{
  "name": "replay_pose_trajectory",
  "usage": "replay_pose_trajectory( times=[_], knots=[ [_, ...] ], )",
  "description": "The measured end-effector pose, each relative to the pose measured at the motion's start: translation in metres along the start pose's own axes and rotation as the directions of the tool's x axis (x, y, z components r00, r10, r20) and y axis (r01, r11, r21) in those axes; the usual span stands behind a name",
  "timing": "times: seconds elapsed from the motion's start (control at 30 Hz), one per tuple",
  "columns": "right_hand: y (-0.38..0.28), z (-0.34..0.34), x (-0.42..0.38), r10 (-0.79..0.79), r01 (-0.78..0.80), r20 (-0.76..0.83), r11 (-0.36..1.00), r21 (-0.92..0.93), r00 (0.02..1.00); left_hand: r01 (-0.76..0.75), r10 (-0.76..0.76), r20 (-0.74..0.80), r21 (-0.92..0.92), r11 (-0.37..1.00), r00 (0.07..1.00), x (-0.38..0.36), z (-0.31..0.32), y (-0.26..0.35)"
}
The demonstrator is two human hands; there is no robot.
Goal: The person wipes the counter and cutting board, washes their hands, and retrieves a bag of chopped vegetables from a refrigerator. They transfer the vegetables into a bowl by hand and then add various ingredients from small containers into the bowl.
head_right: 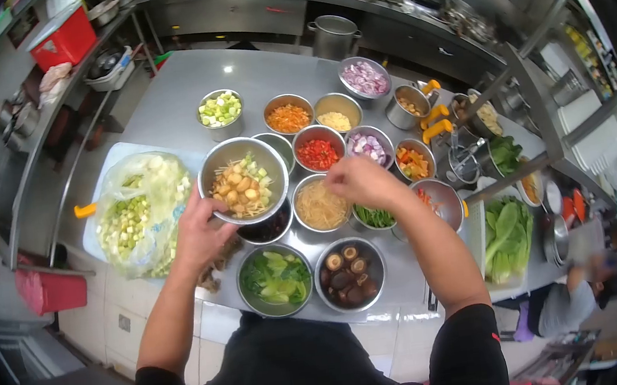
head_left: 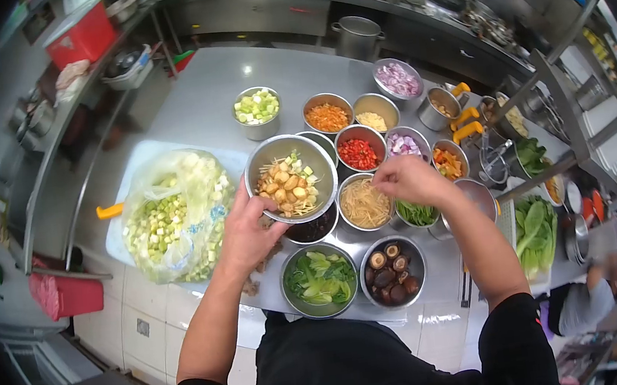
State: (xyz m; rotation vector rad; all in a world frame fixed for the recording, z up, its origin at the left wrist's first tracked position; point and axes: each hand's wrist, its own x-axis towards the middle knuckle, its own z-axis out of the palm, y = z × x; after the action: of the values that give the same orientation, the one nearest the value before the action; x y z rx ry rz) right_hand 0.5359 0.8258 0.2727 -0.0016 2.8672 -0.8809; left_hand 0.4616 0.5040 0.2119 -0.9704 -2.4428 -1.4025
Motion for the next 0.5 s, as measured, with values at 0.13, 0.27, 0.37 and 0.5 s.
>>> replay_pose_trajectory(
  times=[0.13,0.27,0.37,0.5],
  knots=[
    [-0.031,0.000,-0.003,0.200,-0.175,-0.074,0.950,0.260,0.977,-0.089,0.096,0.085,-0.080,0.993,0.992,0.004,-0.012,-0.028],
    [-0.101,0.019,0.014,-0.039,0.050,-0.106,0.993,0.107,0.994,-0.040,0.081,0.254,-0.163,0.986,0.964,0.005,-0.022,-0.035],
    [-0.146,0.035,0.032,-0.186,0.193,-0.180,0.981,0.025,0.966,-0.094,0.163,0.220,-0.291,0.952,0.962,0.003,-0.044,-0.038],
    [-0.195,0.050,0.058,0.055,0.091,-0.349,0.917,0.388,0.936,-0.139,0.158,0.052,-0.260,0.955,0.986,-0.019,-0.115,-0.051]
  ],
)
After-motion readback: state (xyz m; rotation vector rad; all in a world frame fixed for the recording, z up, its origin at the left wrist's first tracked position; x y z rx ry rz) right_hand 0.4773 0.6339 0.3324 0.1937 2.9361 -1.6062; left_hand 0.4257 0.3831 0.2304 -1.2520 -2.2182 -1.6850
